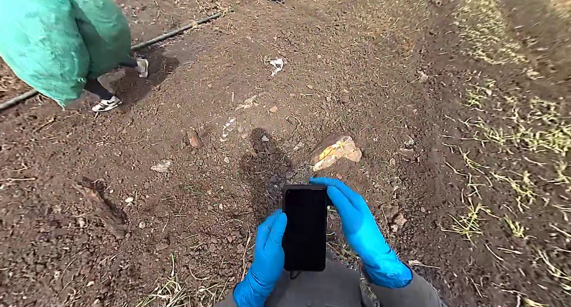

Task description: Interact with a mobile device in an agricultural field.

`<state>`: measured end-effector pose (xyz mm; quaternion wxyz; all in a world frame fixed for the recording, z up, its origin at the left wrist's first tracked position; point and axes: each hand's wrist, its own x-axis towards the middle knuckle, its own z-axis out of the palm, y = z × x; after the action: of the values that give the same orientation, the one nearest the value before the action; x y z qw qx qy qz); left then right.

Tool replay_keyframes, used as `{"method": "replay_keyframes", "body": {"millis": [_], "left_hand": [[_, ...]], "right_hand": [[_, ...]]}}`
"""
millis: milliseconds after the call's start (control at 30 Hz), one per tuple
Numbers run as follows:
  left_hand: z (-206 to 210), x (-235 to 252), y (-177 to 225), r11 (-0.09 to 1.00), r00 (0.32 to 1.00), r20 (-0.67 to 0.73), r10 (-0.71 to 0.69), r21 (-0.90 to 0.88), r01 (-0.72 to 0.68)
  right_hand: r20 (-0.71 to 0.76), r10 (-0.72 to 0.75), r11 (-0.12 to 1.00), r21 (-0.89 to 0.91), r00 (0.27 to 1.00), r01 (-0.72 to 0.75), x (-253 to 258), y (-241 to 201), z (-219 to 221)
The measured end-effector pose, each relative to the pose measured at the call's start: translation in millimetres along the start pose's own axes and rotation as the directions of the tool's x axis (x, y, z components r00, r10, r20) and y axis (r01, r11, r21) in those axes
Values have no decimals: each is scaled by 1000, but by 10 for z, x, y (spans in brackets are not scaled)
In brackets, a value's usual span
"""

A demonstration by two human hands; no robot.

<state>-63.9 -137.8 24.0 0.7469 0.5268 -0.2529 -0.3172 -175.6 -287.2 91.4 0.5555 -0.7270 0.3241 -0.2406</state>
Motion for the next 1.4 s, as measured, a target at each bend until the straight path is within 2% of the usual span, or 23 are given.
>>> {"method": "replay_keyframes", "body": {"millis": [100, 200, 333, 500, 567, 667, 833, 1133, 1400], "left_hand": [[46, 49, -2, 998, 998, -21, -63, -30, 63], [42, 135, -10, 995, 994, -67, -89, -60, 85], [6, 193, 21, 988, 985, -116, -131, -95, 120], [-26, 189, 58, 988, 981, -134, -143, -82, 133], [-41, 165, 87, 988, 982, -123, -144, -79, 135], [-68, 135, 110, 991, 985, -111, -132, -52, 127], [-109, 80, 115, 994, 988, -110, -104, -33, 101], [-181, 60, 143, 988, 960, -241, -141, -90, 123], [-170, 45, 148, 981, 926, -330, -182, -120, 150]], "right_hand": [[-95, -148, 985, -99, 984, 138, -36, 73, -137], [-93, -353, 925, -184, 931, 332, -144, 220, -287], [130, -510, 818, -235, 850, 526, -299, 340, -326], [398, -591, 584, -389, 702, 713, -284, 359, -173], [456, -580, 523, -427, 675, 738, -194, 345, -156], [446, -568, 496, -486, 692, 720, -23, 268, -188], [295, -584, 580, -499, 756, 643, 158, 116, -225], [367, -531, 644, -411, 764, 645, 73, 214, -153], [487, -571, 606, -292, 660, 740, -109, 257, -91]]}}
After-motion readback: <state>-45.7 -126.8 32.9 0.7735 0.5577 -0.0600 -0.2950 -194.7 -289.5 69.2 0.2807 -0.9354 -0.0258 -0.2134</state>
